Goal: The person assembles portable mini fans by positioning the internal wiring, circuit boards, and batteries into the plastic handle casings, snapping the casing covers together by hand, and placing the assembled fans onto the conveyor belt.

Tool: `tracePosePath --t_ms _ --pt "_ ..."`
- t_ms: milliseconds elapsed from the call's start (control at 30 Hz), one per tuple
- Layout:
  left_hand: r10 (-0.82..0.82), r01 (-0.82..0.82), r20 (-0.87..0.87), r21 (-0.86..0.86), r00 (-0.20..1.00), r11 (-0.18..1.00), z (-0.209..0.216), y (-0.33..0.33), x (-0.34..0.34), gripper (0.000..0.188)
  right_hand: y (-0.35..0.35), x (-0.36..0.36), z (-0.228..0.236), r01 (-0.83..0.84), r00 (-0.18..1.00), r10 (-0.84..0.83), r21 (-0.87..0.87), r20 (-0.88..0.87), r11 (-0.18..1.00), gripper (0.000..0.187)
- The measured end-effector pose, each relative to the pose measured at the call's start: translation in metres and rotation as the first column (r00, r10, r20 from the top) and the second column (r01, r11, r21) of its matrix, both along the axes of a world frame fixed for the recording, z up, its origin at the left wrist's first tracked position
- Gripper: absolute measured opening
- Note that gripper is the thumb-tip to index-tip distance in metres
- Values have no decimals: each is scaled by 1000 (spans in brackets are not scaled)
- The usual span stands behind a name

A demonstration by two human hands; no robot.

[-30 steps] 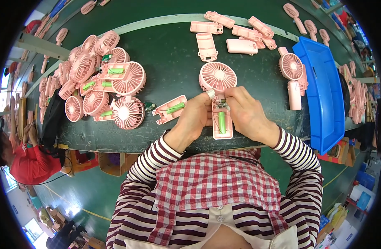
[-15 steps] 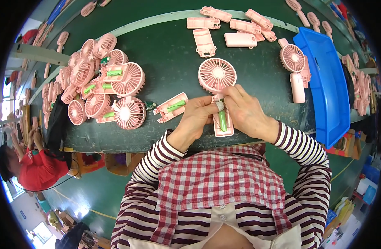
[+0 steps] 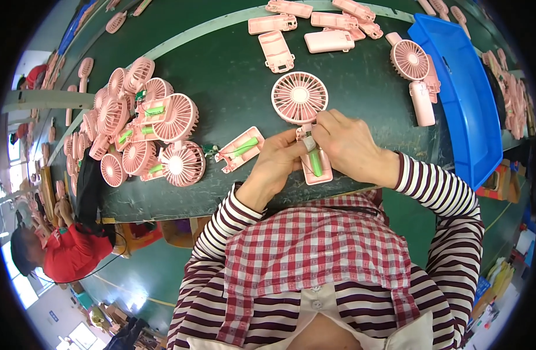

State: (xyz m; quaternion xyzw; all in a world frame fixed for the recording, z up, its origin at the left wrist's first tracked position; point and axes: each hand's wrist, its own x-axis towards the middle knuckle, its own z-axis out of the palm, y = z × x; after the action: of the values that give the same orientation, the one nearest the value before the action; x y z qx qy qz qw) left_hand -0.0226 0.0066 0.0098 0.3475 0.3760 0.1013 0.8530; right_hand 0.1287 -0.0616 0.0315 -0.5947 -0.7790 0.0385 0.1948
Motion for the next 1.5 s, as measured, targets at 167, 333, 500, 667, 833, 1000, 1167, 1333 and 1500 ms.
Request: tracePosePath --t_ms 167,333,500,667,833,1000,1167,1333,1500 --pt "52 -52 1 39 999 998 -6 -4 2 22 0 -1 -1 -9 998 13 -61 66 998 19" --pt "107 -108 17 67 994 992 -11 -10 6 20 -3 3 -14 1 998 -2 -14 -61 1000 19" --pt "91 -92 19 99 996 991 -14 -10 5 19 -8 3 -25 38 980 -32 27 -194 999 19" --pt "2 -3 -20 -62 1000 998 -10 5 -1 30 -10 6 -28 72 946 -54 46 -320 996 19" --pt "-24 89 304 -203 952 975 -17 12 -11 43 -11 11 -21 84 927 -69 23 -368 996 20" --pt "-39 71 264 -111 964 991 -15 11 -11 40 -10 13 -17 73 935 -72 -10 -347 997 22" --pt "-38 58 196 -95 980 994 -13 10 -9 34 -9 11 -18 65 944 -67 -15 -322 998 22" --pt "-54 59 129 -40 990 997 -8 9 -6 29 -8 8 -19 62 963 -72 -44 -259 997 21" --pt "-61 61 -5 -9 998 998 -5 7 0 26 -9 4 -21 46 976 -55 -46 -211 998 21"
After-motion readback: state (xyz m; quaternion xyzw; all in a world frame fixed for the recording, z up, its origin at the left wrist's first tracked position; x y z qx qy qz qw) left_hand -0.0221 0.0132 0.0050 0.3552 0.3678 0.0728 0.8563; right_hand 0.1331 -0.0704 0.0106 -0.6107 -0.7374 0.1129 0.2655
